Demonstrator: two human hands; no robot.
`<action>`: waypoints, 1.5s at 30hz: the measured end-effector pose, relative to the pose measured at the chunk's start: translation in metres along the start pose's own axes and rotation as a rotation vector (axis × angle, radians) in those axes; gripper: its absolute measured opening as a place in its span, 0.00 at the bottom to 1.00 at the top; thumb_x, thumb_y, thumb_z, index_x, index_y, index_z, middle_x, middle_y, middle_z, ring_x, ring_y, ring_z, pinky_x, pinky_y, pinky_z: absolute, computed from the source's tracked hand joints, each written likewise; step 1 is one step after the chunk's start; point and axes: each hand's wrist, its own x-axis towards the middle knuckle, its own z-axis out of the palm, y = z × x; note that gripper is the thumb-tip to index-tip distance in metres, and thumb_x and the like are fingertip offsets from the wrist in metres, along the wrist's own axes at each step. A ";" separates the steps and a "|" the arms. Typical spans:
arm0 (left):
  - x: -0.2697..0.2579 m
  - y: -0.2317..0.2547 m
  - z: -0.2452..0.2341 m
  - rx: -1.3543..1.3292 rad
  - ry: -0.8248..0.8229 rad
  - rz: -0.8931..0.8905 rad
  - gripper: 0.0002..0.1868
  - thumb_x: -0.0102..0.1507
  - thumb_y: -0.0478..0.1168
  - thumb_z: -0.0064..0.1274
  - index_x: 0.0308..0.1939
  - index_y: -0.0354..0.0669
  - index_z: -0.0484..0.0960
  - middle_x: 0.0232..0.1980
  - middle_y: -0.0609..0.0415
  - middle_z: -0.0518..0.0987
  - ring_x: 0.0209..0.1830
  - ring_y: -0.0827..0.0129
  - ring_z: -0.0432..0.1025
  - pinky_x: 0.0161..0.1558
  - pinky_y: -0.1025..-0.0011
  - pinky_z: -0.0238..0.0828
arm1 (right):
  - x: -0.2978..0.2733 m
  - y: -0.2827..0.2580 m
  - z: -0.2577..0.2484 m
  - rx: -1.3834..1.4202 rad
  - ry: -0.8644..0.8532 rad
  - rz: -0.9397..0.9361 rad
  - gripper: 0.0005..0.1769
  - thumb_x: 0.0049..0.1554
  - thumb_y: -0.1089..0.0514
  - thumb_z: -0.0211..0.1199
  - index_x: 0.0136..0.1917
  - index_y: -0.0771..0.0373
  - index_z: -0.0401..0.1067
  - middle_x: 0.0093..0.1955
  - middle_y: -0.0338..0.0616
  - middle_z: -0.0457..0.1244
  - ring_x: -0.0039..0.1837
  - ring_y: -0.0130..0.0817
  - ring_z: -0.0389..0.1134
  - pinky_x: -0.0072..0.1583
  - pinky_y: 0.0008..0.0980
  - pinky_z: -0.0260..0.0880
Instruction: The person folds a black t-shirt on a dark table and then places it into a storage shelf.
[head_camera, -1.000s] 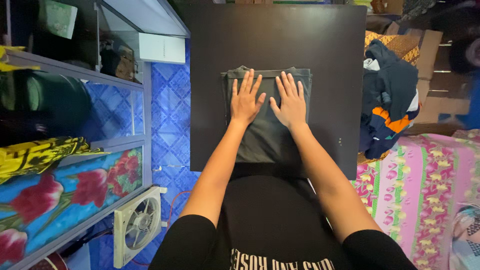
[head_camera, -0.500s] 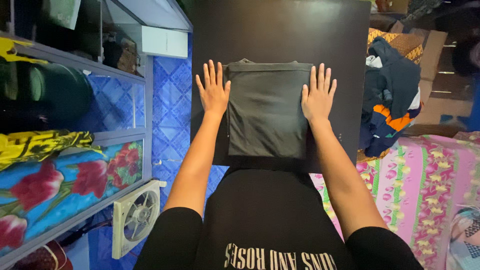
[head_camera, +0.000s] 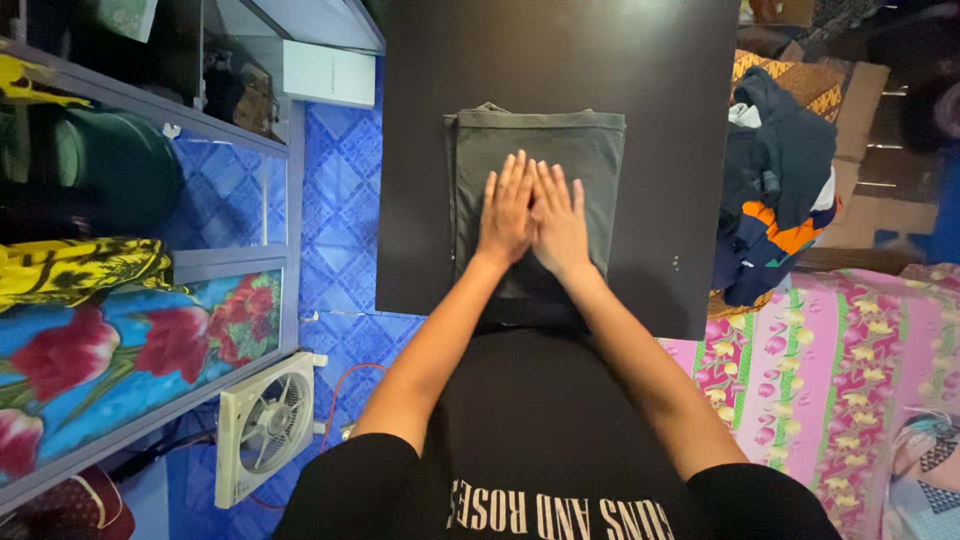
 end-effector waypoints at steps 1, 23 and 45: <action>-0.008 0.005 0.001 -0.027 -0.017 -0.003 0.35 0.73 0.56 0.33 0.79 0.38 0.59 0.83 0.42 0.56 0.85 0.52 0.47 0.81 0.48 0.39 | -0.005 -0.004 0.002 -0.047 -0.048 -0.052 0.35 0.64 0.54 0.53 0.81 0.65 0.54 0.85 0.52 0.46 0.86 0.49 0.41 0.81 0.57 0.34; -0.055 -0.064 -0.044 0.368 -0.044 -0.266 0.34 0.70 0.48 0.42 0.81 0.53 0.56 0.84 0.44 0.49 0.84 0.53 0.44 0.77 0.42 0.36 | -0.039 0.058 -0.025 -0.181 0.010 0.229 0.34 0.68 0.52 0.48 0.84 0.62 0.52 0.87 0.50 0.43 0.87 0.48 0.39 0.81 0.57 0.32; -0.095 0.005 -0.020 0.057 -0.148 0.082 0.36 0.72 0.57 0.39 0.79 0.41 0.60 0.83 0.45 0.55 0.85 0.57 0.48 0.81 0.48 0.39 | -0.089 -0.034 -0.005 -0.216 -0.107 -0.103 0.36 0.62 0.51 0.53 0.81 0.60 0.56 0.85 0.44 0.47 0.86 0.43 0.44 0.81 0.55 0.38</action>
